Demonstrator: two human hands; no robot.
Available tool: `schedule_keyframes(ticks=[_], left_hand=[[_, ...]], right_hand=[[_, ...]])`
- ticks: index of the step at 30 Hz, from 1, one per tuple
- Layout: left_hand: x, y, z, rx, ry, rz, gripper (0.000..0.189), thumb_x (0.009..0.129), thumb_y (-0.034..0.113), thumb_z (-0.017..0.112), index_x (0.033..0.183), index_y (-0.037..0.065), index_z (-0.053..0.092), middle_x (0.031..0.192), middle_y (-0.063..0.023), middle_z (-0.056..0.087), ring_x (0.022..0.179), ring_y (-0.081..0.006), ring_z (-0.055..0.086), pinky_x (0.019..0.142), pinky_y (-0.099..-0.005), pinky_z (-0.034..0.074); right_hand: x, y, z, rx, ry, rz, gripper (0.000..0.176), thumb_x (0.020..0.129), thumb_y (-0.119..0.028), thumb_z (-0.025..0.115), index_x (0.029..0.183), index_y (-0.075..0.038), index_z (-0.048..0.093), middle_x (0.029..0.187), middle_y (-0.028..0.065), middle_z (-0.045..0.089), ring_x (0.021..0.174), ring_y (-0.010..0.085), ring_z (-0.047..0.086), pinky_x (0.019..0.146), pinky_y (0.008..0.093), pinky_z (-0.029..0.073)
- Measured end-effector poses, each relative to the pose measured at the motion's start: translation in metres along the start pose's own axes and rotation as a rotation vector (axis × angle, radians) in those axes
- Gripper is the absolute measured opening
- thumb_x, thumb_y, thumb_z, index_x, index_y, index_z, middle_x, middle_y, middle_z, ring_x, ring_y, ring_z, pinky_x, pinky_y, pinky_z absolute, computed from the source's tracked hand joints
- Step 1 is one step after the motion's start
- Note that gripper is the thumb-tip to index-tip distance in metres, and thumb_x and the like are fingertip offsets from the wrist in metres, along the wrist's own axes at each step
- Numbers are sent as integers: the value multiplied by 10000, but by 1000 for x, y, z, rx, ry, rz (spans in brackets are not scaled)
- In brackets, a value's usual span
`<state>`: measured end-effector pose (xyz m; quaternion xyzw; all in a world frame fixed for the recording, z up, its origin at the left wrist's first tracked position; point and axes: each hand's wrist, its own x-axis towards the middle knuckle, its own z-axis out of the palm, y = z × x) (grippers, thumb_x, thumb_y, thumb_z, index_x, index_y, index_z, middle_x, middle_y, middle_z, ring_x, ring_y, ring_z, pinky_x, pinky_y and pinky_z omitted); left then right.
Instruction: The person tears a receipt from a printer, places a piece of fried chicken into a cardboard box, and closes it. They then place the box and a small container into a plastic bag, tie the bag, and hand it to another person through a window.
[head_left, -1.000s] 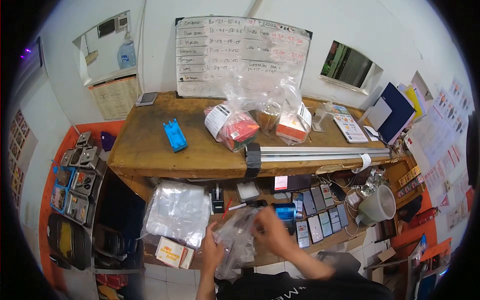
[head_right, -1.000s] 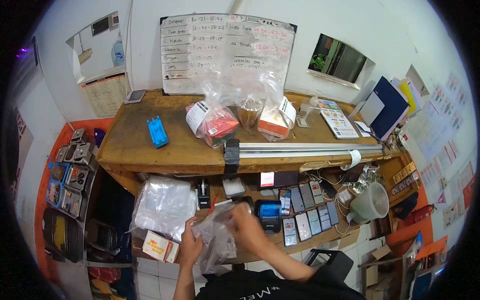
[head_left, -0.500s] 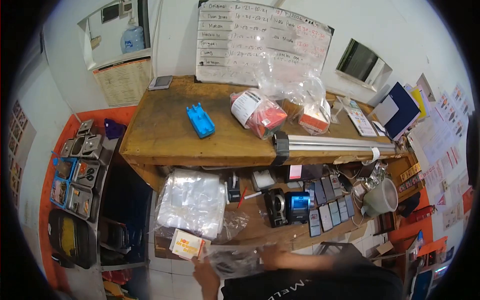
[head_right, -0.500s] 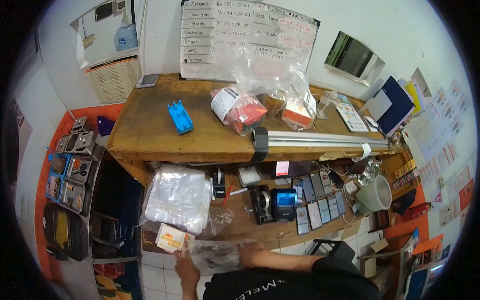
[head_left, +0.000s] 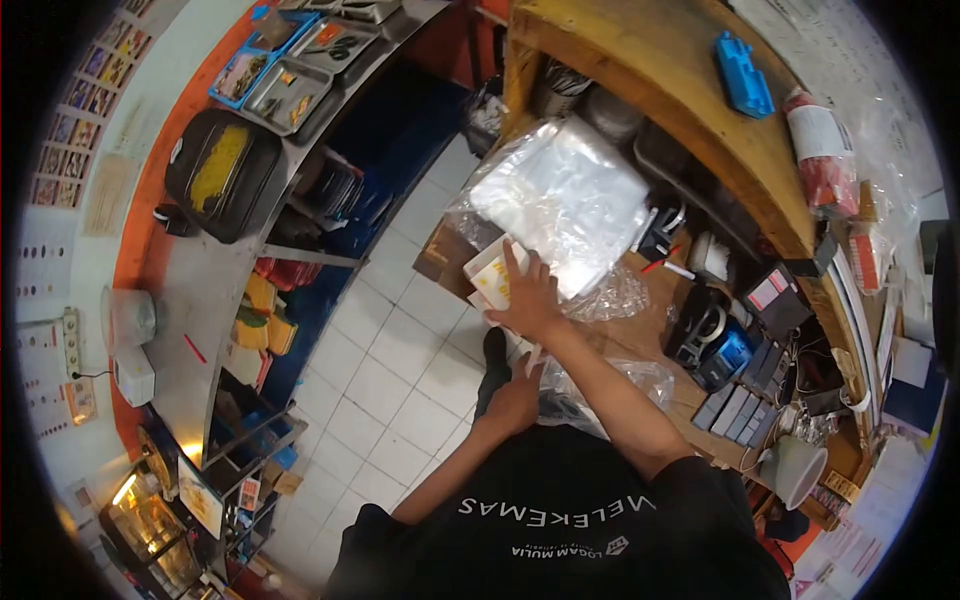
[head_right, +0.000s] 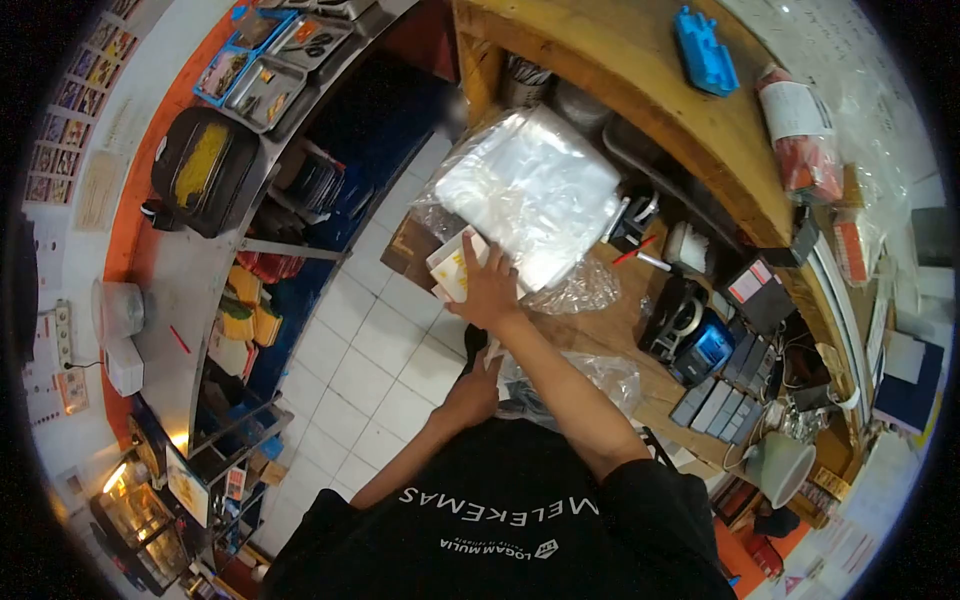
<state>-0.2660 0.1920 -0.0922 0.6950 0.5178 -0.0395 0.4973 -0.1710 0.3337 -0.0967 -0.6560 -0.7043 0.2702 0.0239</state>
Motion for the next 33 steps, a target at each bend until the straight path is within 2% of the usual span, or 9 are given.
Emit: schedule_keyframes(ticks=[3, 7, 9, 14, 16, 18, 23, 27, 33], left_hand=[[-5, -26, -19, -70, 195, 60, 578, 796, -20, 566, 1357, -17, 430, 1560, -341, 136, 963, -523, 629, 822, -550, 545], [28, -44, -46, 35, 168, 131, 562, 777, -37, 580, 1328, -5, 476, 1620, -258, 43, 1018, -499, 629, 811, -534, 554], [47, -42, -51, 89, 76, 125, 557, 768, -34, 592, 1316, -5, 491, 1637, -229, 8, 1018, -487, 636, 795, -530, 556], [63, -45, -42, 102, 109, 238, 541, 776, -40, 562, 1311, 10, 505, 1641, -219, -7, 811, -444, 679, 671, -543, 541], [65, -41, -47, 85, 86, 229, 553, 774, -27, 584, 1318, 12, 496, 1637, -228, 18, 853, -459, 669, 701, -543, 545], [60, -33, -52, 62, 66, 206, 574, 774, -3, 621, 1332, 14, 489, 1629, -244, 63, 941, -479, 653, 755, -539, 552], [42, -49, -38, 108, 7, 120, 614, 787, 21, 627, 1371, 14, 436, 1587, -275, 188, 938, -487, 647, 787, -545, 545], [7, -50, -46, 148, -80, 134, 663, 776, 12, 611, 1395, -21, 374, 1577, -312, 162, 894, -499, 648, 756, -549, 552], [2, -37, -56, -75, -31, 285, 765, 795, -3, 597, 1490, -8, 278, 1613, -264, 110, 1347, -487, 402, 1078, -495, 428]], right_hand=[[-1, 21, -4, -26, 10, 16, 1229, 609, -366, 858, 1598, -189, 151, 1418, 366, 327, 1288, 511, 400, 1061, 561, 375], [-13, 79, -28, -3, 81, 168, 1172, 636, -356, 843, 1590, -174, 186, 1384, 390, 342, 1259, 517, 420, 1086, 488, 388], [-26, 115, -34, 15, 110, 307, 1199, 640, -379, 861, 1597, -187, 165, 1407, 355, 341, 1277, 494, 409, 1074, 521, 382], [-47, 171, -11, -279, 282, 353, 1094, 682, -407, 862, 1548, -117, 260, 1384, 304, 384, 1265, 476, 433, 1059, 517, 398], [-30, 147, -11, 100, 405, 177, 1019, 704, -413, 853, 1506, -81, 320, 1394, 297, 387, 1278, 475, 430, 1064, 508, 399], [-12, 107, 0, 475, 169, 127, 896, 737, -410, 831, 1438, -62, 396, 1409, 290, 389, 1311, 465, 407, 1072, 482, 397], [10, 2, 50, -145, 59, 193, 1200, 699, -434, 833, 1571, -40, 109, 1375, 332, 397, 1261, 502, 424, 1035, 600, 371], [17, 6, 61, -107, 77, 184, 1264, 699, -381, 816, 1583, -47, -23, 1394, 360, 361, 1268, 528, 399, 1053, 635, 320], [-13, 41, -21, 124, 40, 179, 1243, 673, -341, 841, 1585, -62, 44, 1395, 367, 356, 1291, 521, 388, 1092, 561, 324]])
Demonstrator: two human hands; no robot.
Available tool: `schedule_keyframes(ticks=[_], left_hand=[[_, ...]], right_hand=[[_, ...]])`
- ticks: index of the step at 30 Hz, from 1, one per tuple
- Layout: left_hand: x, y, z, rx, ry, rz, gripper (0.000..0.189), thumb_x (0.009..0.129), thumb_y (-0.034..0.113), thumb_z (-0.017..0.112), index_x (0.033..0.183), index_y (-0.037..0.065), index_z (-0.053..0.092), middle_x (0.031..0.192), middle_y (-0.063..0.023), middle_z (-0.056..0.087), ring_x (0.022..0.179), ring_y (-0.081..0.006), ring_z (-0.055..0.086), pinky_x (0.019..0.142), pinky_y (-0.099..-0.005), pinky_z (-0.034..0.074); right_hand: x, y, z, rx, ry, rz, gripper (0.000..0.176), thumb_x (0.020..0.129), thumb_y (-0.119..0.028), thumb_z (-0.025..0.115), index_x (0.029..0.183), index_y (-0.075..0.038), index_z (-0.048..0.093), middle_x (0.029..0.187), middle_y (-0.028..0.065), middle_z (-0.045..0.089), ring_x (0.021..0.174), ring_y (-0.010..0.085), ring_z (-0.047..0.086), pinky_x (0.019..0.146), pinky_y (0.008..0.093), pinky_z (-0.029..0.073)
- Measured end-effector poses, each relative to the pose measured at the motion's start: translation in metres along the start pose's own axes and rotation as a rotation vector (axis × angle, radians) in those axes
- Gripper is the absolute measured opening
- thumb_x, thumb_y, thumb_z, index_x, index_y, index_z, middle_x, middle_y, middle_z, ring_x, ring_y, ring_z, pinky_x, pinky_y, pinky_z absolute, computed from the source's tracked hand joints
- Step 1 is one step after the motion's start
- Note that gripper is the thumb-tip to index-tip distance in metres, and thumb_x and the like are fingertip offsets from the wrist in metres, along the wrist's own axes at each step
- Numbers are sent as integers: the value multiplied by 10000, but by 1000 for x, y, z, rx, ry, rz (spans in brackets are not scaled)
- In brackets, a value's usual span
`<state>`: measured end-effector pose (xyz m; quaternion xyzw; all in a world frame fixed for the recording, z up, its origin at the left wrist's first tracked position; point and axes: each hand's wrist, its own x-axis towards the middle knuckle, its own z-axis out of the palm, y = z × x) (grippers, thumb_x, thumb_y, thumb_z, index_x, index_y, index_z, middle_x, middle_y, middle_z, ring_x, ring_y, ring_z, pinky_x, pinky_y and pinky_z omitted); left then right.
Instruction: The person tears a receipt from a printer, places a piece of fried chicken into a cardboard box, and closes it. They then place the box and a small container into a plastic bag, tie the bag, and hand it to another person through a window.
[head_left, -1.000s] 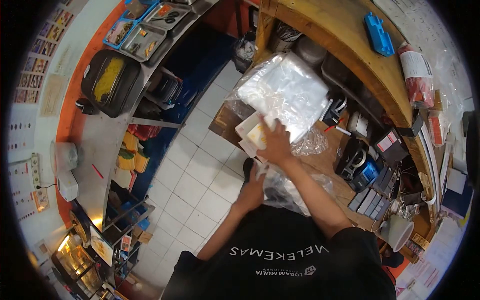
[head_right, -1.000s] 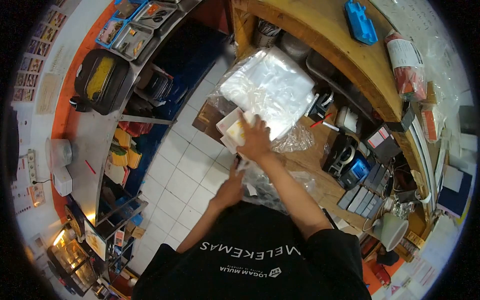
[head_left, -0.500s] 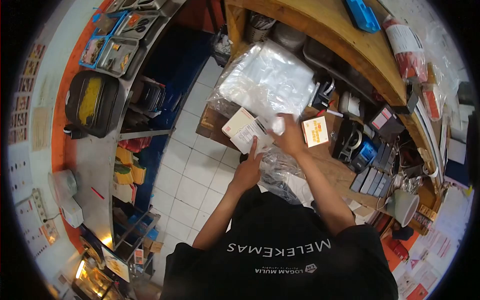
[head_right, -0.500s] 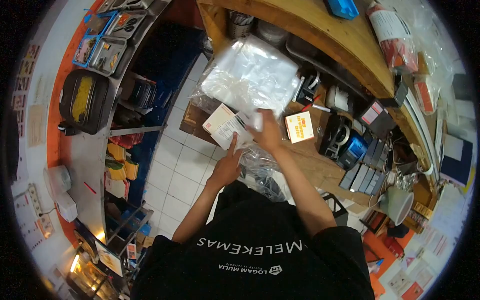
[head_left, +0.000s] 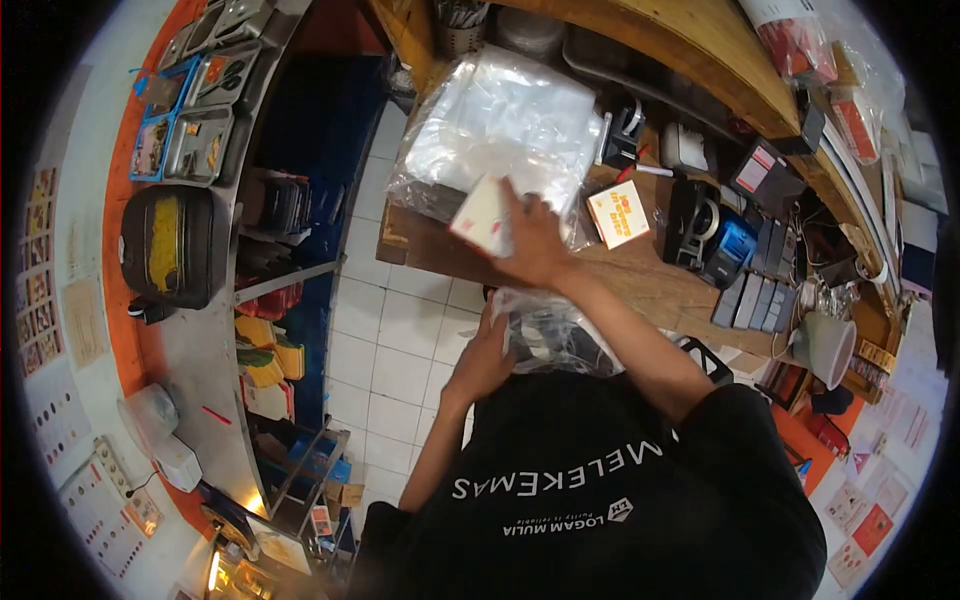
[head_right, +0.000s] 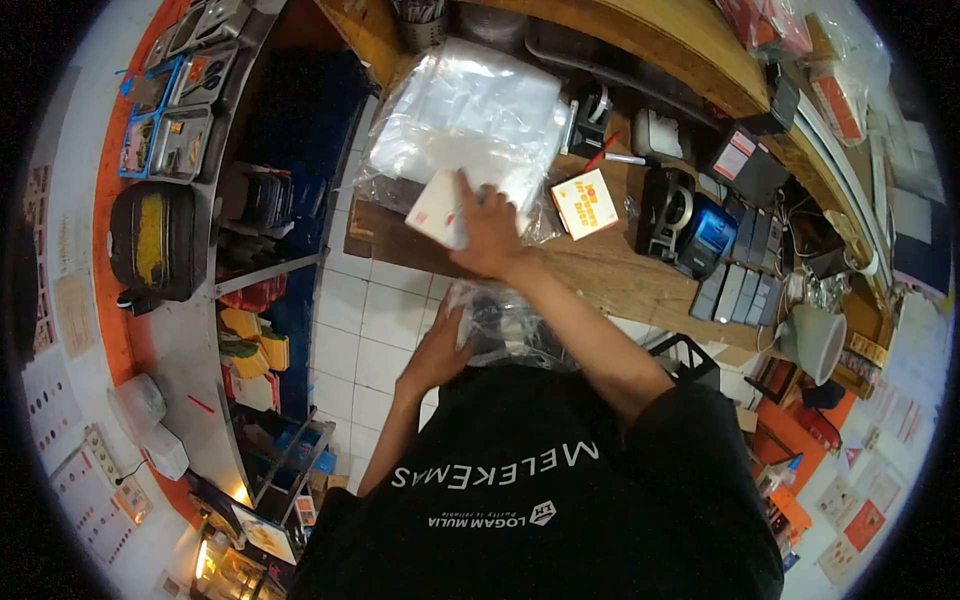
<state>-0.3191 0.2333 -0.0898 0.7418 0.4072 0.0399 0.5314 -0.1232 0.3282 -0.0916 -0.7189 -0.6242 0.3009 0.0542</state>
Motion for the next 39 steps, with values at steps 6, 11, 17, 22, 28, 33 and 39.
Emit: schedule_keyframes(ticks=[6, 11, 17, 22, 28, 33, 39], left_hand=[[59, 82, -27, -68, -137, 251, 825, 833, 15, 593, 1531, -11, 153, 1599, -277, 152, 1451, -461, 231, 1184, -452, 280], [103, 136, -3, -38, -190, 409, 795, 838, 50, 617, 1509, -28, 200, 1495, -325, 322, 1378, -491, 341, 1122, -474, 347], [131, 58, 17, -211, -351, 283, 892, 688, 275, 903, 1435, 53, 467, 1460, -172, 498, 1378, -296, 446, 1128, -404, 377], [120, 57, -17, 101, -207, 352, 876, 787, 77, 715, 1526, -14, 255, 1548, -264, 325, 1451, -375, 313, 1184, -422, 285], [101, 38, 31, 204, -211, 130, 984, 738, -31, 647, 1554, -21, 96, 1554, -336, 228, 1459, -450, 243, 1199, -433, 255], [99, 36, -5, 194, -103, 120, 986, 720, -36, 644, 1558, -28, 124, 1558, -319, 270, 1471, -405, 264, 1192, -407, 262], [56, 99, -71, 63, 13, 187, 981, 704, -63, 605, 1564, -25, 134, 1617, -251, 202, 1511, -340, 190, 1210, -381, 193]], right_hand=[[-93, 59, -138, 24, 448, 59, 1205, 629, -233, 865, 1573, -51, 139, 1317, 307, 424, 1220, 476, 441, 1079, 502, 366], [-181, 58, -202, 155, 717, 55, 1221, 581, -196, 858, 1553, -15, 142, 1400, 272, 387, 1274, 437, 405, 1104, 496, 336], [-183, 61, -115, 562, 651, -162, 1280, 566, -203, 860, 1546, 28, 69, 1466, 294, 284, 1346, 474, 326, 1152, 485, 287], [-161, 135, 19, 193, 213, -16, 1096, 665, -213, 813, 1537, 0, 184, 1438, 294, 365, 1345, 476, 359, 1154, 546, 279], [-166, 141, 47, -314, -86, 125, 804, 805, -244, 717, 1504, -67, 361, 1410, 246, 465, 1326, 446, 420, 1147, 597, 254], [-88, 90, 60, -336, 134, 16, 661, 926, -306, 601, 1506, -93, 367, 1520, 192, 387, 1347, 368, 420, 1123, 561, 302], [-82, 96, 53, -218, -129, 58, 604, 957, -347, 571, 1487, -113, 398, 1590, 145, 316, 1391, 300, 390, 1129, 536, 306]])
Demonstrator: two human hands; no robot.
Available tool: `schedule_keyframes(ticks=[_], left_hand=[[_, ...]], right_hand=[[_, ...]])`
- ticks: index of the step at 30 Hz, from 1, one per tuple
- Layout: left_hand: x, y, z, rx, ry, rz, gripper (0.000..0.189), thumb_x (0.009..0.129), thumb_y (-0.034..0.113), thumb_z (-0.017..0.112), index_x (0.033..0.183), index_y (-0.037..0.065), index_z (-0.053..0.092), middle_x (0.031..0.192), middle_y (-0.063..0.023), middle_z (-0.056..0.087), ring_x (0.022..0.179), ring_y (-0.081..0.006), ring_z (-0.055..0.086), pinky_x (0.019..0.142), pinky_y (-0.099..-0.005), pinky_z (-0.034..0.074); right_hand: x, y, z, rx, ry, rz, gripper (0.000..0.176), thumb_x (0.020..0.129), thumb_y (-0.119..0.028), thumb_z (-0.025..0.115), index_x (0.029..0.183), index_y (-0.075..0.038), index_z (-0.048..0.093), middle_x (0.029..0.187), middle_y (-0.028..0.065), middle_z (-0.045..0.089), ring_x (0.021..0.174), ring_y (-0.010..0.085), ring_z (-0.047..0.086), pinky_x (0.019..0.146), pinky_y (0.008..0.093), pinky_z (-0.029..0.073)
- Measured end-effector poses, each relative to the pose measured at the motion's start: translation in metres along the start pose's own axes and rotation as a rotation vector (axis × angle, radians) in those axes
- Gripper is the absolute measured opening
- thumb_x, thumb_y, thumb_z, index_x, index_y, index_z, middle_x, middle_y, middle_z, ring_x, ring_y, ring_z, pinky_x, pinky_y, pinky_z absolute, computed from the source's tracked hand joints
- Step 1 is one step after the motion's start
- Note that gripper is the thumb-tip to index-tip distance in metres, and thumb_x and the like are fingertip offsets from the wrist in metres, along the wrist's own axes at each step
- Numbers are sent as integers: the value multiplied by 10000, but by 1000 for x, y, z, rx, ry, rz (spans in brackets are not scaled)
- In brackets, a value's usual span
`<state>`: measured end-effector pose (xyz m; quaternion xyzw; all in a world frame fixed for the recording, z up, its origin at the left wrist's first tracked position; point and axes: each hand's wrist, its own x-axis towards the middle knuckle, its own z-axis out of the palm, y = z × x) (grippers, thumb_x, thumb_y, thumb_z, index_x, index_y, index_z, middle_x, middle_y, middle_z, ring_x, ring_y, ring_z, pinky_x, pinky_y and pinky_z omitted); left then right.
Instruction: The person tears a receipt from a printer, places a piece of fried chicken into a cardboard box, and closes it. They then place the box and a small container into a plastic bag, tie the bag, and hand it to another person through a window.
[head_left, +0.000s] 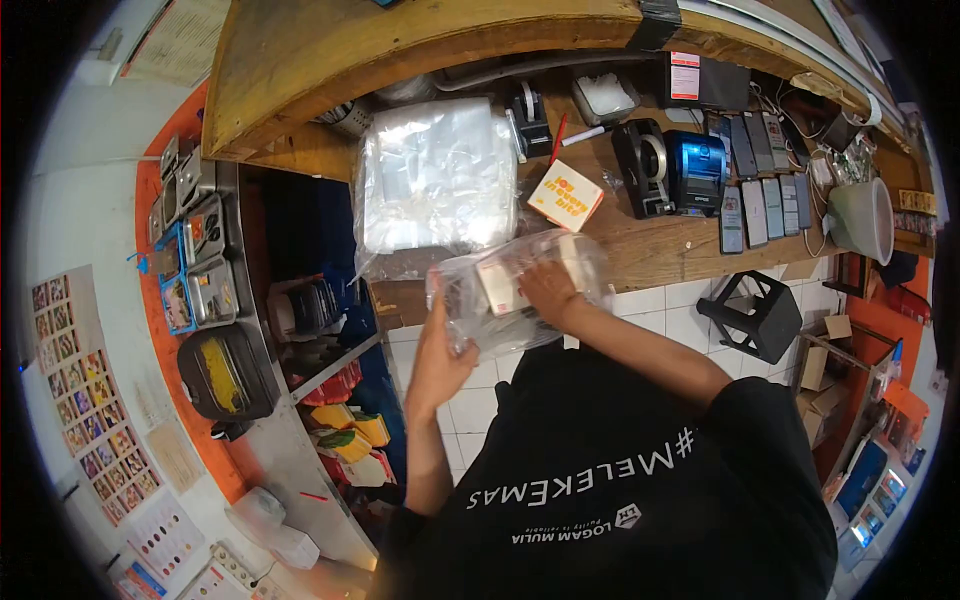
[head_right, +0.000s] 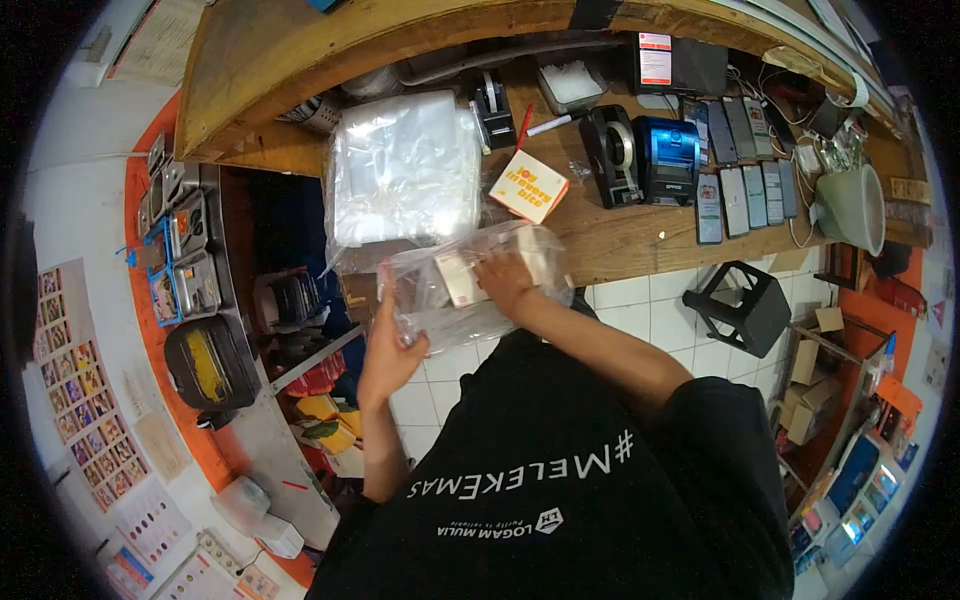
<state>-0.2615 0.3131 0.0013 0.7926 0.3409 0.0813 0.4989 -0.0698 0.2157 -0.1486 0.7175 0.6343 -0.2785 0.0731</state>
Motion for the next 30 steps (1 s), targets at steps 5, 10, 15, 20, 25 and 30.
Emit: schedule_keyframes(ticks=[5, 10, 15, 20, 25, 30], left_hand=[[19, -27, 39, -18, -107, -169, 998, 754, 9, 604, 1571, -14, 31, 1630, -254, 139, 1516, -368, 142, 1209, -365, 192], [17, -34, 36, -12, -80, -30, 954, 742, -60, 581, 1563, -14, 98, 1594, -280, 220, 1482, -403, 232, 1193, -388, 250], [-23, 4, -16, 23, -38, -129, 900, 752, -75, 605, 1554, -15, 201, 1601, -233, 263, 1486, -360, 263, 1179, -357, 259], [-25, -17, 4, 100, -16, -131, 904, 759, -49, 623, 1545, -42, 176, 1583, -279, 256, 1486, -387, 244, 1194, -389, 245], [-14, 3, -3, 164, -17, -189, 966, 747, -32, 660, 1553, -28, 128, 1553, -323, 269, 1471, -433, 237, 1195, -417, 261], [-9, 15, -13, 125, -91, -217, 1049, 723, -4, 717, 1562, -6, 88, 1549, -348, 241, 1459, -455, 242, 1184, -427, 288]], right_hand=[[-41, 14, -34, -170, -18, 95, 613, 958, -357, 571, 1489, -107, 392, 1567, 144, 356, 1394, 298, 402, 1149, 564, 273], [-1, -28, -16, -129, -15, -54, 576, 939, -254, 556, 1472, -93, 409, 1491, 154, 443, 1419, 354, 360, 1150, 598, 238], [33, -39, 17, -138, -78, -53, 644, 963, -301, 521, 1548, -134, 310, 1594, 102, 330, 1458, 325, 315, 1157, 612, 201], [11, -25, -27, -83, -330, -45, 878, 847, -347, 727, 1566, -129, 274, 1620, 144, 272, 1458, 331, 329, 1172, 574, 236], [-40, 9, -100, -59, -164, -163, 945, 767, -414, 812, 1519, -70, 355, 1526, 200, 408, 1341, 331, 488, 1125, 532, 351], [-6, 75, -179, 923, 31, 63, 199, 880, -132, 697, 1014, -14, 610, 906, 113, 696, 943, 249, 690, 817, 386, 554]])
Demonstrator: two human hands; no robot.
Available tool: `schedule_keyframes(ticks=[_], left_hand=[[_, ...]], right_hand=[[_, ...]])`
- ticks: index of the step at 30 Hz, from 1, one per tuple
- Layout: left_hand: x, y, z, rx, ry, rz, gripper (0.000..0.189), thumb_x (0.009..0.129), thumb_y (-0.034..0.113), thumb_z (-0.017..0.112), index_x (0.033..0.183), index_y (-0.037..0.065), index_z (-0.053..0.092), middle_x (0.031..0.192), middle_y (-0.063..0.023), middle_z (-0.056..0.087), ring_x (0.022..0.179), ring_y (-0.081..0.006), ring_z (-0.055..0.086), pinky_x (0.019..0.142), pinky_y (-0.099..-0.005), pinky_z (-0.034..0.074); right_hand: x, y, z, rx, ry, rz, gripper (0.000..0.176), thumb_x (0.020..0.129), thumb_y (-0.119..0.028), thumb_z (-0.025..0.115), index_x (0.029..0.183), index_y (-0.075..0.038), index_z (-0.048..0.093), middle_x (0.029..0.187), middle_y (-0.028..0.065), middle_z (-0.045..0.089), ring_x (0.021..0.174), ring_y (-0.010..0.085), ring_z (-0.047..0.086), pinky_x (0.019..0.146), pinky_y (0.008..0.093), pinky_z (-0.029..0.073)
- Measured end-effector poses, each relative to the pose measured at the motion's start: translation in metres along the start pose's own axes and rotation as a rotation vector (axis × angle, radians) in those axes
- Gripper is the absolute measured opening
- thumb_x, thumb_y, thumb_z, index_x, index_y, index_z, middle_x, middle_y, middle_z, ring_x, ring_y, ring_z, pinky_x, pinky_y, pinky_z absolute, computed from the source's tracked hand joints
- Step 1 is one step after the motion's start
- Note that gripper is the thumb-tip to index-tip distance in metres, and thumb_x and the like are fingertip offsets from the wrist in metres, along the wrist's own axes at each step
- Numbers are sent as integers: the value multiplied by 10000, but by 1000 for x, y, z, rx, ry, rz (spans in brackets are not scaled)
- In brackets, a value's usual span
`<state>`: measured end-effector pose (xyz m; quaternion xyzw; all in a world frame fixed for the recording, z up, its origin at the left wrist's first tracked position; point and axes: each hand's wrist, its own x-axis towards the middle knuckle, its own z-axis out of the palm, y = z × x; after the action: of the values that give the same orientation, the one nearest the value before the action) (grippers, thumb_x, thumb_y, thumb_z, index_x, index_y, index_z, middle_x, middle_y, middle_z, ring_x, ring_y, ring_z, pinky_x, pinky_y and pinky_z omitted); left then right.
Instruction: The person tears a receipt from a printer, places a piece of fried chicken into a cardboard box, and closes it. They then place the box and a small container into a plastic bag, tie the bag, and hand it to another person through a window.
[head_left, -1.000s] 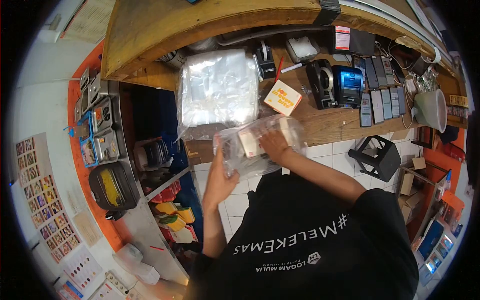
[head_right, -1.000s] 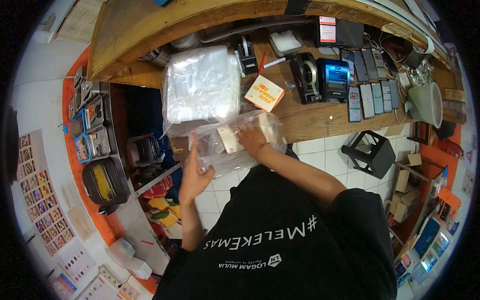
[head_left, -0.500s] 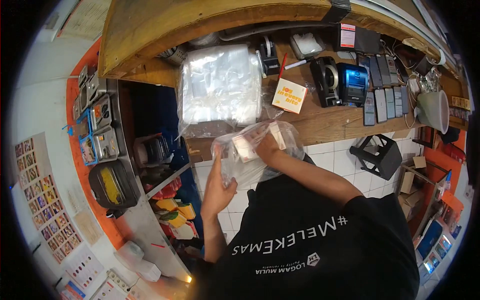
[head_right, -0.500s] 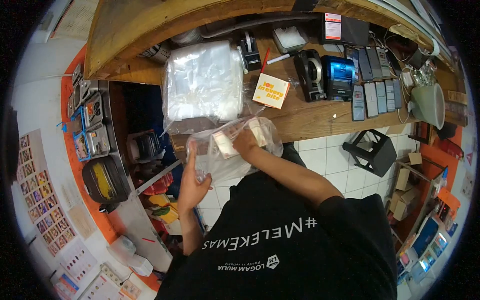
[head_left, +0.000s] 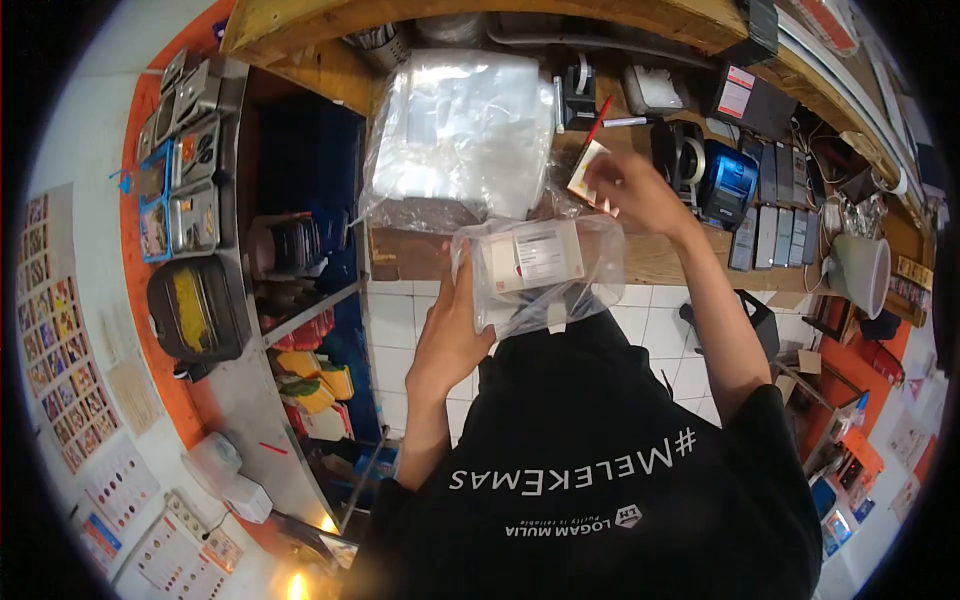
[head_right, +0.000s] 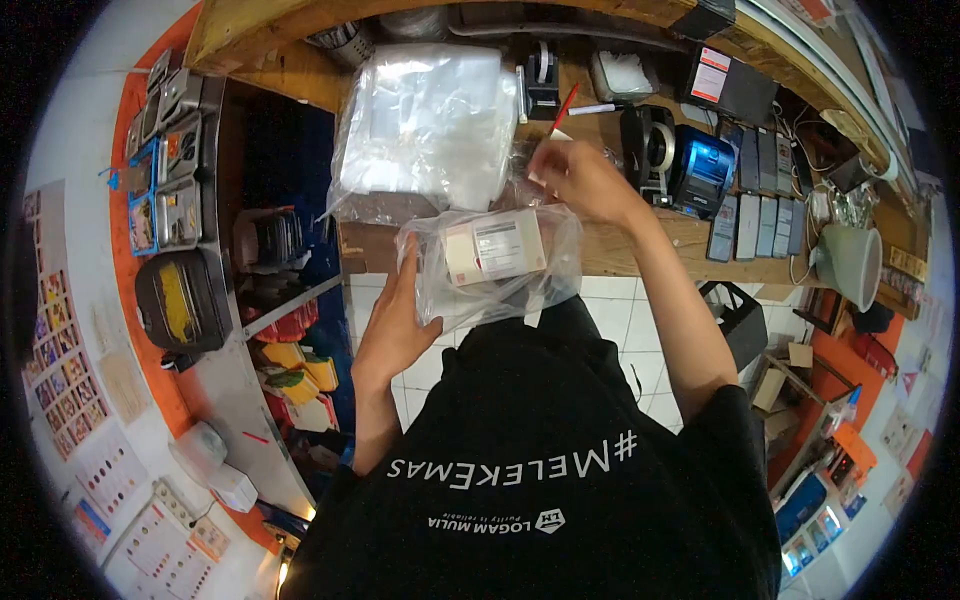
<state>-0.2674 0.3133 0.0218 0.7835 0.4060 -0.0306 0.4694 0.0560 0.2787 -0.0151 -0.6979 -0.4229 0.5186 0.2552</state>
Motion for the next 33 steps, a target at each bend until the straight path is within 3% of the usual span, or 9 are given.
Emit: schedule_keyframes(ticks=[1, 5, 13, 15, 20, 23, 26, 29, 33], left_hand=[[-1, 4, 0, -1, -15, -13, 1066, 716, 1, 732, 1564, -2, 85, 1552, -348, 232, 1458, -457, 242, 1183, -429, 291], [-6, 10, 1, 30, -30, -24, 1114, 694, 11, 770, 1567, 9, 78, 1564, -347, 195, 1460, -458, 230, 1177, -437, 303], [-6, -5, 4, 89, -1, -12, 1088, 694, -25, 710, 1578, 58, 81, 1587, -344, 93, 1235, -546, 488, 994, -479, 494], [-3, -11, 3, 86, 43, 47, 1085, 688, -33, 699, 1577, 51, 82, 1585, -350, 94, 1248, -545, 479, 994, -475, 492], [-1, -8, 0, -10, -16, -13, 1072, 683, -9, 705, 1572, 30, 107, 1579, -353, 142, 1465, -459, 211, 1183, -419, 288], [-5, -6, 1, 21, -14, -15, 1077, 674, -12, 690, 1575, 40, 102, 1571, -363, 155, 1457, -462, 235, 1177, -426, 294], [-9, -6, 5, 8, 14, -35, 1029, 682, -21, 677, 1565, 27, 153, 1566, -360, 180, 1444, -469, 259, 1169, -430, 306], [-10, -7, 5, 112, 54, -80, 966, 689, -34, 663, 1547, 14, 221, 1552, -355, 228, 1431, -473, 287, 1164, -423, 314], [-8, 18, 10, 85, 201, -13, 789, 712, -61, 628, 1459, -16, 380, 1449, -323, 410, 1345, -461, 416, 1109, -425, 375]], right_hand=[[26, 37, 1, -332, 172, -120, 480, 861, -239, 745, 1269, -65, 559, 1187, 223, 640, 1118, 320, 623, 948, 468, 501], [63, 112, 39, -943, 250, 81, 1169, 691, -342, 887, 1585, -208, 146, 1484, 275, 327, 1392, 468, 307, 1129, 591, 296], [-34, -27, 27, -736, 436, -297, 960, 605, -246, 884, 1467, -217, 461, 1336, 258, 445, 1241, 437, 435, 1051, 507, 372], [-70, -60, 63, -679, 146, -448, 954, 567, -203, 907, 1431, -199, 501, 1398, 248, 431, 1272, 417, 435, 1084, 489, 362], [-24, 35, 161, -905, -66, -567, 805, 797, -204, 759, 1509, -241, 385, 1471, 246, 410, 1352, 415, 425, 1133, 585, 296], [-16, 67, 173, -982, -74, -485, 890, 863, -271, 690, 1593, -259, 182, 1503, 255, 409, 1386, 414, 421, 1140, 632, 249], [-55, 29, 129, -1338, -68, -419, 828, 875, -344, 661, 1575, -174, 252, 1512, 213, 401, 1359, 403, 430, 1158, 589, 253], [-75, 52, 80, -1348, -265, -240, 411, 891, -363, 639, 1138, -36, 665, 1220, 168, 639, 1105, 349, 606, 1076, 484, 382], [-110, -6, 15, -1274, -372, -405, 184, 843, -236, 628, 799, -64, 675, 935, 85, 652, 919, 262, 622, 954, 399, 458]])
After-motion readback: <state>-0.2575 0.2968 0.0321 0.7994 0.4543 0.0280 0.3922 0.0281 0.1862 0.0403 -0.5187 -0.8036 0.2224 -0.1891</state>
